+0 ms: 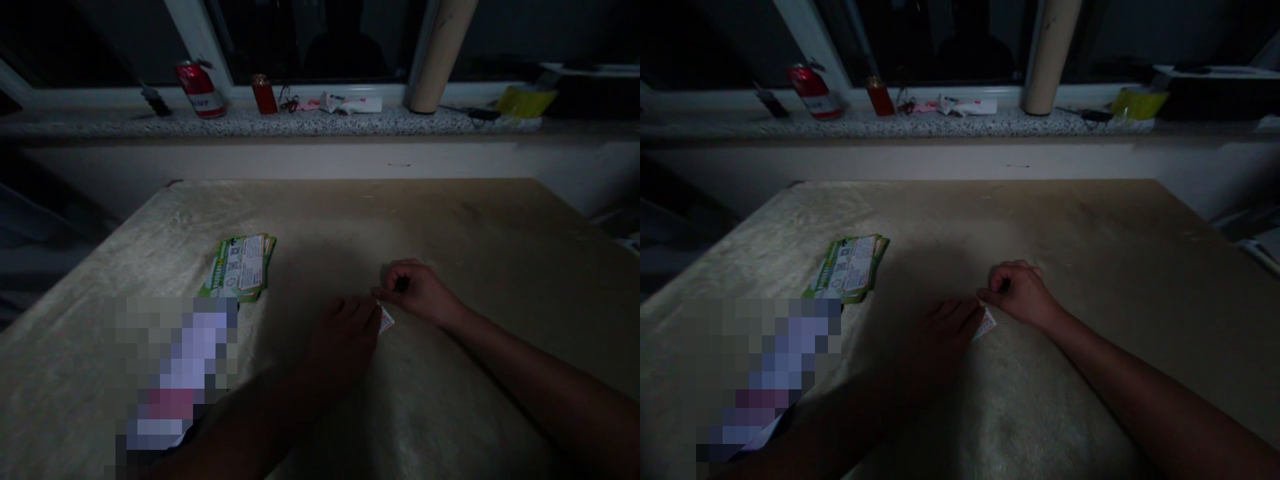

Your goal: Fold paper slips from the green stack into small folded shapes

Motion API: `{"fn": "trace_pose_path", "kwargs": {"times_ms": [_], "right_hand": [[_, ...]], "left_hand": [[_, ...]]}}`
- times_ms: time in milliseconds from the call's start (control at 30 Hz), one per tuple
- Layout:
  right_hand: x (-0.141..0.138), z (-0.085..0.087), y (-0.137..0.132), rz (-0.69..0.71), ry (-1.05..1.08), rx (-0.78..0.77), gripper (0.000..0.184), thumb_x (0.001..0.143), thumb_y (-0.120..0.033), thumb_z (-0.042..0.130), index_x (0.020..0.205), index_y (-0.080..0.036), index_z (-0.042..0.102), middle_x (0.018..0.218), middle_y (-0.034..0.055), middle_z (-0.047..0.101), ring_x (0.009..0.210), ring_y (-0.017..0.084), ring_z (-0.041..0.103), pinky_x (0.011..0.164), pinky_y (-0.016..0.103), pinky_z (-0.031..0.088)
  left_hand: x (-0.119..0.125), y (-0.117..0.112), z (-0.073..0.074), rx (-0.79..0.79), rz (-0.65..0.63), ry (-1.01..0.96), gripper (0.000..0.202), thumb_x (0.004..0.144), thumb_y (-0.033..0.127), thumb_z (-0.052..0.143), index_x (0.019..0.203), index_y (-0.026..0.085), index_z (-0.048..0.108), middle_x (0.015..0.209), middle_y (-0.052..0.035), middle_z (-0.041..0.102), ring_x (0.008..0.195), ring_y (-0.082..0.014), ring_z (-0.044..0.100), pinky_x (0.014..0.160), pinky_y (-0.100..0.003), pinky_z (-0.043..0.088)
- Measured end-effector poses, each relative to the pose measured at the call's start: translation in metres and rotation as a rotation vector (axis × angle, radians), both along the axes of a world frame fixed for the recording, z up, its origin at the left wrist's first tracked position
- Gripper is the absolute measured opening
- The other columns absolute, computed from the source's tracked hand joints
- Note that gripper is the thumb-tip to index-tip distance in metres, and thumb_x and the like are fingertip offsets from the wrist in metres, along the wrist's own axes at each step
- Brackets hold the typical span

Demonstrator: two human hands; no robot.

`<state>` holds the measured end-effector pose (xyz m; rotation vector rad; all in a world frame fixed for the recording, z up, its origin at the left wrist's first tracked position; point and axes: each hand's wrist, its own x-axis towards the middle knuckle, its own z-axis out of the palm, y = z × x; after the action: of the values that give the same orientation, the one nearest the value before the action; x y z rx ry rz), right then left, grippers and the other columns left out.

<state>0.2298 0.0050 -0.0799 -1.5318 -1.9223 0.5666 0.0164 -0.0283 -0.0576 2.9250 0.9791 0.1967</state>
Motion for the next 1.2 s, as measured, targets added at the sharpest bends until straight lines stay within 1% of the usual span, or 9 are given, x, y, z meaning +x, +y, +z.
{"fn": "trace_pose_path", "kwargs": {"times_ms": [100,233,367,500,633,833,967,1100,1200], "right_hand": [[0.001,-0.001,-0.001,-0.003,0.032,-0.022,0.034,0.082,-0.042,0.076,0.062,-0.022,0.056,0.066,-0.0008,0.062,0.068,0.017,0.056,0.068,0.031,0.04],[0.003,-0.002,-0.003,-0.027,0.084,-0.041,0.031,0.082,-0.039,0.076,0.064,-0.022,0.057,0.067,-0.0006,0.063,0.069,0.018,0.057,0.068,0.032,0.042],[0.004,-0.003,-0.005,-0.041,0.054,-0.002,0.028,0.08,-0.035,0.078,0.066,-0.022,0.057,0.069,-0.0006,0.064,0.073,0.019,0.058,0.073,0.035,0.042],[0.005,-0.003,-0.005,-0.024,0.05,-0.009,0.027,0.079,-0.032,0.078,0.066,-0.022,0.057,0.069,-0.0006,0.063,0.072,0.019,0.057,0.071,0.034,0.042],[0.006,-0.002,-0.005,-0.004,0.056,-0.024,0.026,0.079,-0.032,0.078,0.067,-0.023,0.057,0.069,-0.0006,0.063,0.072,0.019,0.057,0.071,0.034,0.042],[0.008,-0.004,-0.006,0.017,0.048,-0.004,0.026,0.082,-0.034,0.078,0.068,-0.022,0.059,0.072,0.0,0.066,0.074,0.019,0.059,0.073,0.034,0.043],[0.007,-0.004,-0.005,0.014,0.021,0.002,0.029,0.081,-0.036,0.079,0.066,-0.022,0.059,0.072,-0.0001,0.066,0.074,0.018,0.06,0.074,0.034,0.043],[0.003,-0.003,-0.005,-0.001,-0.038,0.016,0.032,0.08,-0.039,0.08,0.065,-0.022,0.058,0.072,-0.0005,0.067,0.074,0.018,0.06,0.074,0.034,0.042],[0.0,-0.004,-0.004,-0.042,-0.088,0.036,0.033,0.077,-0.041,0.083,0.065,-0.022,0.059,0.071,-0.0005,0.066,0.073,0.019,0.059,0.073,0.034,0.04]], "left_hand": [[0.0,0.001,-0.001,-0.003,-0.035,0.001,0.031,0.101,0.015,0.046,0.129,0.012,0.06,0.128,-0.0109,0.064,0.109,-0.0268,0.059,0.095,-0.042,0.047],[0.002,0.002,-0.003,-0.023,-0.036,0.015,0.028,0.1,0.014,0.048,0.124,0.011,0.062,0.124,-0.0105,0.066,0.104,-0.0269,0.06,0.092,-0.043,0.049],[0.002,0.004,-0.001,-0.039,-0.034,0.026,0.03,0.101,0.015,0.048,0.129,0.013,0.06,0.126,-0.0099,0.065,0.107,-0.0264,0.06,0.093,-0.043,0.048],[0.0,0.006,-0.001,-0.037,-0.042,0.027,0.032,0.104,0.019,0.044,0.133,0.017,0.058,0.129,-0.0094,0.063,0.11,-0.0258,0.059,0.094,-0.043,0.047],[-0.001,0.004,0.0,-0.022,-0.055,0.031,0.032,0.104,0.02,0.045,0.133,0.019,0.058,0.132,-0.0094,0.062,0.112,-0.0267,0.059,0.094,-0.044,0.047],[0.0,-0.002,0.007,-0.015,-0.057,0.053,0.036,0.102,0.018,0.047,0.136,0.02,0.057,0.13,-0.0104,0.062,0.112,-0.0264,0.059,0.095,-0.043,0.047],[-0.001,-0.003,0.006,-0.029,-0.074,0.044,0.036,0.103,0.02,0.045,0.137,0.022,0.056,0.132,-0.0113,0.061,0.116,-0.0276,0.059,0.094,-0.044,0.049],[-0.004,-0.004,0.003,-0.064,-0.067,0.0,0.036,0.103,0.02,0.044,0.137,0.018,0.056,0.14,-0.0131,0.058,0.121,-0.0269,0.057,0.098,-0.043,0.049],[-0.006,-0.005,0.0,-0.069,-0.044,-0.028,0.034,0.102,0.017,0.045,0.133,0.014,0.059,0.141,-0.0129,0.058,0.12,-0.0266,0.057,0.101,-0.043,0.047]]}}
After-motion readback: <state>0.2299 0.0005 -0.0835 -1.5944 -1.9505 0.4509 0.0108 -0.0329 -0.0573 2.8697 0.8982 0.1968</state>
